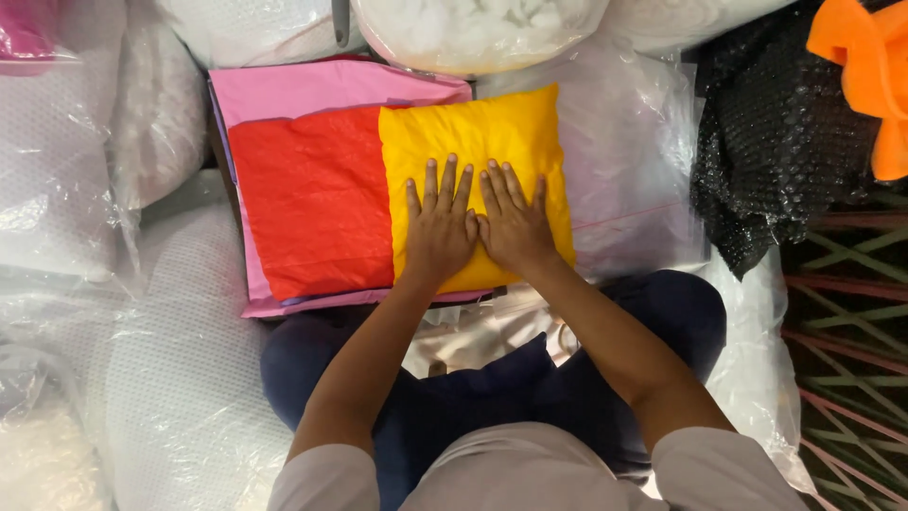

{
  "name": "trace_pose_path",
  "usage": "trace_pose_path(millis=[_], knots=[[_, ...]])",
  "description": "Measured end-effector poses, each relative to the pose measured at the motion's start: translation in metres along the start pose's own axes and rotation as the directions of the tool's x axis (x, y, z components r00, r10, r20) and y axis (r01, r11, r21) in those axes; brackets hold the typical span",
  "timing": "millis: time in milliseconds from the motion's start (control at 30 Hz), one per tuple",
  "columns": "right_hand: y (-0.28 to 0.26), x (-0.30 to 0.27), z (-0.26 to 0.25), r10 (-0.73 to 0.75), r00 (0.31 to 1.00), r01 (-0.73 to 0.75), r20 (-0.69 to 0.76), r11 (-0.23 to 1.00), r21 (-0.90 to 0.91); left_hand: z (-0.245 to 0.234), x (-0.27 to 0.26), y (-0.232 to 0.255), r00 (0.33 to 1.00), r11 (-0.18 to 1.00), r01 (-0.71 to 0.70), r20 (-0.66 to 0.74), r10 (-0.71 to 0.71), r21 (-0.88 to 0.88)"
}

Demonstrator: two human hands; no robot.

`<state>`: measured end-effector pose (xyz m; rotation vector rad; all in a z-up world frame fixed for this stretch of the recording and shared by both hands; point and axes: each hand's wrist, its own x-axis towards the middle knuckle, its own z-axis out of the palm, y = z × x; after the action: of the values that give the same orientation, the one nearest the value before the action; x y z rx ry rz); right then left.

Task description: Stuffing a yellow pillowcase with fiberfill, zipping it shut, and smoothing the final product.

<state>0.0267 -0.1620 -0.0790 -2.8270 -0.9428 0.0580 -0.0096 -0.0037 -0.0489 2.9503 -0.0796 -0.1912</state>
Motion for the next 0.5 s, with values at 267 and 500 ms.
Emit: trace_pose_path(millis=[267, 500], knots=[[-0.019, -0.016, -0.019, -0.022, 0.984, 0.018, -0.178, 0.999, -0.027, -0.004, -0.026, 0.001, 0.991, 0.995, 0.09, -0.099, -0.093, -0.035], [-0.004, -0.037, 0.008, -0.131, 0.985, 0.124, -0.11, 0.99, -0.065, 0.028, -0.02, 0.0, 0.976, 0.997, 0.07, -0.207, -0.064, 0.022]])
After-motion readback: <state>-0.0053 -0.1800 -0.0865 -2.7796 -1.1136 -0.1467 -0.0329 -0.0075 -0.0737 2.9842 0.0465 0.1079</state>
